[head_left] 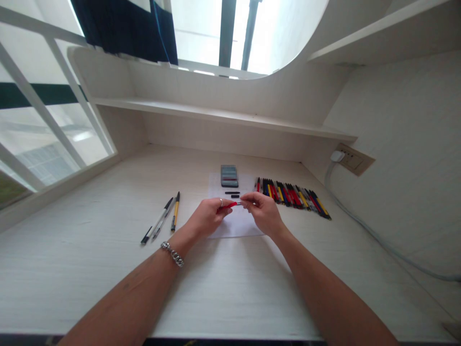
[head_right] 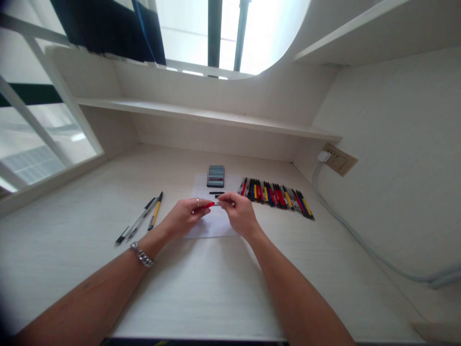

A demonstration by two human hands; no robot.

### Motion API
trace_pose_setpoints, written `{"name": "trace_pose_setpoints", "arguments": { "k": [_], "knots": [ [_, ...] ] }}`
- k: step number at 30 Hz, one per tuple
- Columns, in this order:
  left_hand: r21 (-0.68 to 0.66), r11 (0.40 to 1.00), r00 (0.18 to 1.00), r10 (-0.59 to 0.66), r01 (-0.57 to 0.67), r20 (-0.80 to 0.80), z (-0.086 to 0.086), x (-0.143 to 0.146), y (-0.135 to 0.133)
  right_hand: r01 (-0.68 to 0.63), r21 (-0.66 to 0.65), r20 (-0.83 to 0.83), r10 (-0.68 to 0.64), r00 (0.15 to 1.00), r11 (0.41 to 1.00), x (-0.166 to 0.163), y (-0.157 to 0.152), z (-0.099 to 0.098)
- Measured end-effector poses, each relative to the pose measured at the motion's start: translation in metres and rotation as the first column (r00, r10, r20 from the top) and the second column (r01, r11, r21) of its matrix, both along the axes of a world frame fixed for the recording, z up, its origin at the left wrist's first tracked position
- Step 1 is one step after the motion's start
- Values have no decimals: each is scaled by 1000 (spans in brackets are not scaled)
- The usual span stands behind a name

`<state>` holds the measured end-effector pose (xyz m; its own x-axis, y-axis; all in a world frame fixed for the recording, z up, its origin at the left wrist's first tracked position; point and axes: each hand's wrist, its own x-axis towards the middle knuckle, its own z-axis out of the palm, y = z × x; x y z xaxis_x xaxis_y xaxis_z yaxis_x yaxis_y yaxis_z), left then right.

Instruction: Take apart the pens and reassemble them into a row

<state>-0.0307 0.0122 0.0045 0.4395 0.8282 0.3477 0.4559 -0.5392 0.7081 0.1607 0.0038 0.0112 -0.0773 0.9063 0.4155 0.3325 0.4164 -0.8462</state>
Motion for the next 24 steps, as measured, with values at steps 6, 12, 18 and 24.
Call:
{"name": "trace_pose_setpoints", "arguments": {
  "k": [6,12,18,24],
  "knots": [
    [17,1000,999,5,-4,-36,-3,-1,2,-14,69,147,3,989,997,-4,-6,1],
    [23,1000,999,-18,19,-43,-3,0,1,-21,100,206,0,979,995,-3,-6,0],
    [10,1000,1000,-17,17,-4,-3,0,1,-23,72,211,8,977,997,-3,-7,1],
    [-1,999,999,-45,45,-3,-2,0,0,-115,10,119,113,987,993,-4,-8,4]
  ]
}}
